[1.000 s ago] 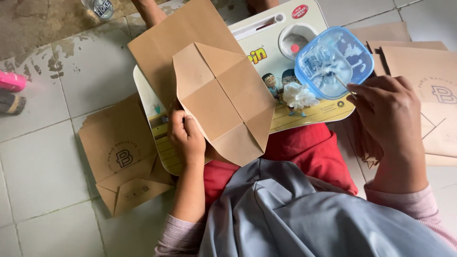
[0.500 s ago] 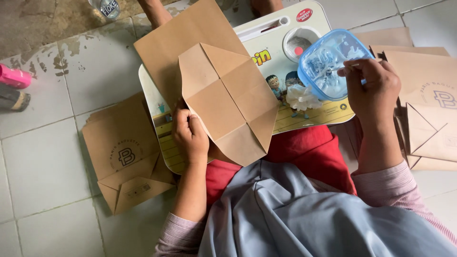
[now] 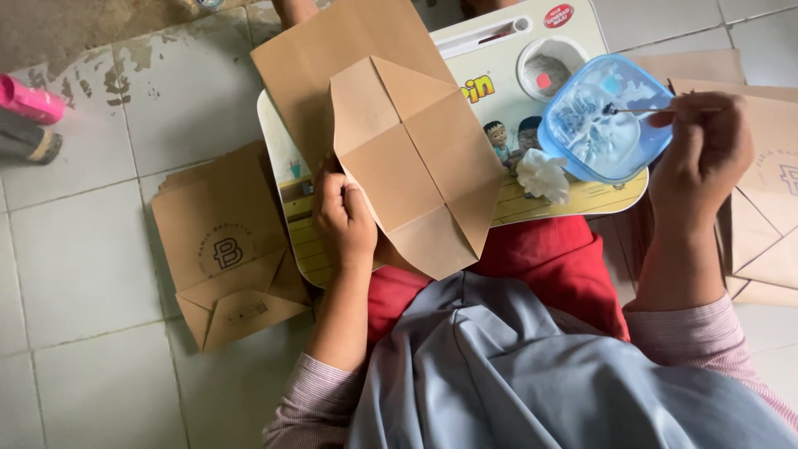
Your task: The person assembles a flat cardboard paper bag by folding the sides and bottom. They use a small stick to apply a clear adhesive from a blue container to the seams and then press the flaps together to seal the bag.
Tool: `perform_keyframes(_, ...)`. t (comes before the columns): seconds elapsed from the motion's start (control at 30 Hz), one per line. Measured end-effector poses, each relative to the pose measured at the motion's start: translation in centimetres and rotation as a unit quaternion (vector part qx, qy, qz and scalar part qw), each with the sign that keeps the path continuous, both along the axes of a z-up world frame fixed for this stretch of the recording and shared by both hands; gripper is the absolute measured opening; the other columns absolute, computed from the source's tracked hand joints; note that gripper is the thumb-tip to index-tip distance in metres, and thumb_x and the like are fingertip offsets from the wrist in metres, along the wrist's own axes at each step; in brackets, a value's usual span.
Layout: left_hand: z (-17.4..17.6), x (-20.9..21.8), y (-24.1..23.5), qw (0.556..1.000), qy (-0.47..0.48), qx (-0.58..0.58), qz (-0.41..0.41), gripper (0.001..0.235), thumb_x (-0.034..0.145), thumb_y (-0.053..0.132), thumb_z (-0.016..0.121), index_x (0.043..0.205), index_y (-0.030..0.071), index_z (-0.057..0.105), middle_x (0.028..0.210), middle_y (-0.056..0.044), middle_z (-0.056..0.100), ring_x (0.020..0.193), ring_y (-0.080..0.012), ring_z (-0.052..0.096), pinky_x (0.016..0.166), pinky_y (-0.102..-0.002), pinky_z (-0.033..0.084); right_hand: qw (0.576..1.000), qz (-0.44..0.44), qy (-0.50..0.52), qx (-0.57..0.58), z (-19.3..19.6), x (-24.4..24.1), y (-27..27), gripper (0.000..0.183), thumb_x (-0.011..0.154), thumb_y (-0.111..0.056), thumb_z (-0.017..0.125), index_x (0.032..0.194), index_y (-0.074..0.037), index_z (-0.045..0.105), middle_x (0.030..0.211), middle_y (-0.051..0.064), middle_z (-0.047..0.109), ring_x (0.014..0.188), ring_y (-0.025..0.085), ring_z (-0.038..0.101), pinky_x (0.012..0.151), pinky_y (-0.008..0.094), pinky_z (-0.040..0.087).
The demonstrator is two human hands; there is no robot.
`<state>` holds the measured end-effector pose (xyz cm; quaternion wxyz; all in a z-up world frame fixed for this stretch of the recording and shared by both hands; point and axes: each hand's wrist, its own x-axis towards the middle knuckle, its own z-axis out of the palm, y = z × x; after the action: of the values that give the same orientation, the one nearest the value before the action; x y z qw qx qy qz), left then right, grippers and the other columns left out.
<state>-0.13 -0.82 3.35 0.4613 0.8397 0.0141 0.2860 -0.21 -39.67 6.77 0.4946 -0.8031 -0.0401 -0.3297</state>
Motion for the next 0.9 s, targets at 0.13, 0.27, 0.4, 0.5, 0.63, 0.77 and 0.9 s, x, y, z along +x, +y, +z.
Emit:
perform_keyframes(0.13,-0.1,0.0,0.3,1.0,-0.011,0.002,0.003,0.006,0.089,0.002,0.044,0.084,0.005,0.046,0.083,-0.015,0.053,0.078,-0.0374,0.052,0.076,-0.045,0.044,0.993,-0.034,0.016,0.108,2.2,-1.1,3.5,0.011,0.11,-0.002,0.047,0.109,0.002,0.057,0.09,0.014,0.059,0.084,0.027,0.073,0.074,0.028,0.04)
perform_keyframes(0.27,0.8,0.1,0.0,1.0,-0.023,-0.012,0.002,0.009,0.091,0.002,0.045,0.083,0.006,0.045,0.092,-0.018,0.06,0.091,-0.0399,0.059,0.086,-0.044,0.046,0.987,0.097,0.066,0.114,3.8,-1.5,11.5,0.013,0.104,0.006,0.045,0.109,0.001,0.057,0.092,0.015,0.066,0.087,0.028,0.073,0.078,0.028,0.048)
perform_keyframes(0.4,0.0,0.5,0.0,0.998,-0.001,-0.04,0.056,0.008,0.092,0.012,0.054,0.084,0.011,0.052,0.076,-0.019,0.054,0.075,-0.0444,0.062,0.071,-0.048,0.052,0.944,0.321,0.077,-0.002,3.0,0.4,18.0,0.019,0.099,-0.001,0.054,0.108,-0.001,0.071,0.098,0.015,0.075,0.093,0.034,0.068,0.09,0.042,0.05)
perform_keyframes(0.5,3.0,0.1,-0.4,0.998,-0.012,-0.047,0.047,0.008,0.092,0.01,0.054,0.084,0.01,0.054,0.077,-0.019,0.056,0.078,-0.0439,0.063,0.073,-0.047,0.053,0.938,0.337,0.039,-0.076,2.2,2.0,21.4,0.013,0.098,-0.002,0.06,0.105,-0.004,0.071,0.092,0.013,0.074,0.082,0.038,0.064,0.077,0.045,0.051)
perform_keyframes(0.63,-0.6,0.7,0.4,0.998,-0.022,-0.043,0.044,0.012,0.091,0.009,0.056,0.08,0.012,0.055,0.077,-0.014,0.058,0.08,-0.0386,0.066,0.075,-0.041,0.055,0.934,0.308,-0.053,-0.171,1.3,3.3,23.5,0.008,0.096,0.003,0.063,0.1,-0.001,0.068,0.083,0.014,0.072,0.071,0.037,0.063,0.066,0.043,0.053)
perform_keyframes(0.77,2.7,0.1,0.1,0.998,-0.04,-0.044,0.034,0.013,0.093,0.005,0.053,0.081,0.008,0.053,0.085,-0.019,0.063,0.087,-0.0421,0.066,0.081,-0.043,0.055,0.923,0.319,-0.076,-0.2,0.9,2.7,22.8,0.005,0.098,-0.003,0.063,0.101,-0.003,0.067,0.08,0.014,0.067,0.074,0.036,0.063,0.066,0.042,0.053)
perform_keyframes(0.9,-1.2,0.5,0.5,0.997,-0.022,-0.064,0.042,0.011,0.09,0.009,0.054,0.08,0.011,0.051,0.078,-0.015,0.057,0.081,-0.0373,0.065,0.079,-0.042,0.054,0.905,0.372,-0.018,-0.205,0.7,0.0,21.1,0.007,0.098,-0.008,0.06,0.098,-0.004,0.066,0.078,0.014,0.065,0.076,0.038,0.064,0.068,0.046,0.053)
